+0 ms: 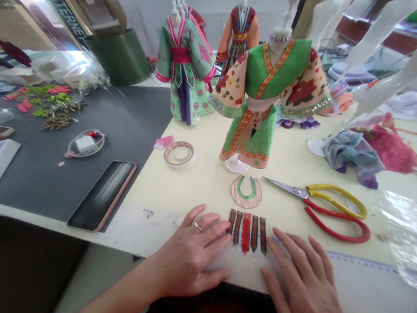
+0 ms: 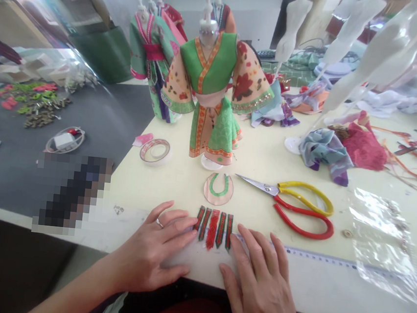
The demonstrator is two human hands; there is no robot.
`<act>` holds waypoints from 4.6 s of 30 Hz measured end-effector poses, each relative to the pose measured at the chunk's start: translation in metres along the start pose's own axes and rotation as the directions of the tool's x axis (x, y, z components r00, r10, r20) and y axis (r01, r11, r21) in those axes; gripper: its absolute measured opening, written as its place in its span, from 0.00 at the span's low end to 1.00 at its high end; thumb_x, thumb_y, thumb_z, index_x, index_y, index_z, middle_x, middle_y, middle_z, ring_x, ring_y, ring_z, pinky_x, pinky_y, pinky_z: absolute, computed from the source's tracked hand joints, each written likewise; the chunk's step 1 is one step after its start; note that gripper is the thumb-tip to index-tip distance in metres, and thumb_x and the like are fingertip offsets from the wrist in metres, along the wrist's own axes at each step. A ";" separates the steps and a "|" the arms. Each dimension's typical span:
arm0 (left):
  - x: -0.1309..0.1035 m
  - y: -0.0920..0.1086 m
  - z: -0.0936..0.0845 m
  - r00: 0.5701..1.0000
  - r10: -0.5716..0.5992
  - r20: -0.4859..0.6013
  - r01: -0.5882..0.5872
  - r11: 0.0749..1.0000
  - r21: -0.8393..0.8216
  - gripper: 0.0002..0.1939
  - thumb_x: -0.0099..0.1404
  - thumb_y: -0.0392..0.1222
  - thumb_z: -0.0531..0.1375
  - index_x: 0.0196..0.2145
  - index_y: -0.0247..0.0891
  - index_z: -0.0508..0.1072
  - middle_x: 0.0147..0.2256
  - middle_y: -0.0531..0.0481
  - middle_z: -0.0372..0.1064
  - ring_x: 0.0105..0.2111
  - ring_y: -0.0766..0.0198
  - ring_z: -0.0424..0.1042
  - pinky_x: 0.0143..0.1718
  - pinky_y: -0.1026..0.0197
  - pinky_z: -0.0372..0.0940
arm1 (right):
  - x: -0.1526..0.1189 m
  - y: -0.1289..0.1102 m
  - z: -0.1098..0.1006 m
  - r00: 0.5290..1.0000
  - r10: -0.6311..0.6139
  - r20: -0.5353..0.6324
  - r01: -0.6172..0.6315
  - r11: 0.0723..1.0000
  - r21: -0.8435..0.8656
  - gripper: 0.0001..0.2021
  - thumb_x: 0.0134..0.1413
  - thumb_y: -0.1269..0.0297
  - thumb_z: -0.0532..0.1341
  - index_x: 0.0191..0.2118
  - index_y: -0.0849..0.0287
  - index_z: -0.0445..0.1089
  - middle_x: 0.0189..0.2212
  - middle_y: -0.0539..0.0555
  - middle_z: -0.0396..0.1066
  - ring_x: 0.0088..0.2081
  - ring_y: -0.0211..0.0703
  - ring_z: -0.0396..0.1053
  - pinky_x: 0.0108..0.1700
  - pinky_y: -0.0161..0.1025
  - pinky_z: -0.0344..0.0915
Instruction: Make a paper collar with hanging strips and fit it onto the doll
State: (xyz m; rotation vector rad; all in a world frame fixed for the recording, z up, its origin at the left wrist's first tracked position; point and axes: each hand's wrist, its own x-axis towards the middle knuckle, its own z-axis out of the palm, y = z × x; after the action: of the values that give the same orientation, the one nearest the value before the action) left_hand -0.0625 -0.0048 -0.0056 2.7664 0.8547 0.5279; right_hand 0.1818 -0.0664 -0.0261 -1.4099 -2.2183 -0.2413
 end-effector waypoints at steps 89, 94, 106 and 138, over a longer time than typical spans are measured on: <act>0.116 -0.060 -0.008 0.969 -0.214 0.125 0.220 0.975 -0.037 0.10 0.65 0.38 0.54 0.38 0.38 0.75 0.40 0.47 0.75 0.40 0.55 0.73 0.38 0.58 0.64 | 0.122 0.036 0.009 0.846 0.281 0.454 -0.260 0.959 -0.108 0.12 0.62 0.65 0.50 0.39 0.59 0.71 0.35 0.56 0.72 0.32 0.45 0.70 0.27 0.37 0.46; 0.116 -0.062 0.000 0.959 -0.255 0.124 0.262 0.964 -0.037 0.09 0.65 0.39 0.52 0.34 0.37 0.72 0.36 0.46 0.73 0.36 0.56 0.72 0.35 0.59 0.64 | 0.122 0.038 0.015 0.847 0.293 0.443 -0.287 0.954 -0.083 0.10 0.61 0.65 0.51 0.37 0.58 0.69 0.34 0.55 0.72 0.32 0.44 0.69 0.27 0.37 0.44; 0.104 -0.062 -0.001 0.926 -0.377 0.022 0.353 0.844 -0.403 0.01 0.57 0.37 0.56 0.28 0.37 0.67 0.32 0.50 0.69 0.28 0.65 0.67 0.30 0.63 0.61 | 0.114 0.048 0.024 0.888 0.355 0.293 -0.430 0.866 0.256 0.05 0.53 0.65 0.54 0.28 0.56 0.62 0.33 0.52 0.68 0.26 0.39 0.62 0.28 0.37 0.53; 0.101 -0.060 -0.018 0.865 -0.430 0.257 0.317 0.071 -0.946 0.18 0.48 0.30 0.64 0.39 0.36 0.70 0.36 0.51 0.68 0.37 0.67 0.67 0.38 0.63 0.62 | 0.118 0.048 0.011 0.814 0.270 0.514 -0.540 0.029 0.841 0.32 0.44 0.67 0.67 0.56 0.55 0.56 0.24 0.44 0.65 0.29 0.36 0.65 0.34 0.37 0.63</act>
State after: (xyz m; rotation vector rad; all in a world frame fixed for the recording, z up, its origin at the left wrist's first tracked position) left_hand -0.0219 0.1037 0.0213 1.2023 0.7627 0.7352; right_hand 0.1808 0.0544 0.0173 -1.1179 -1.2707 1.4396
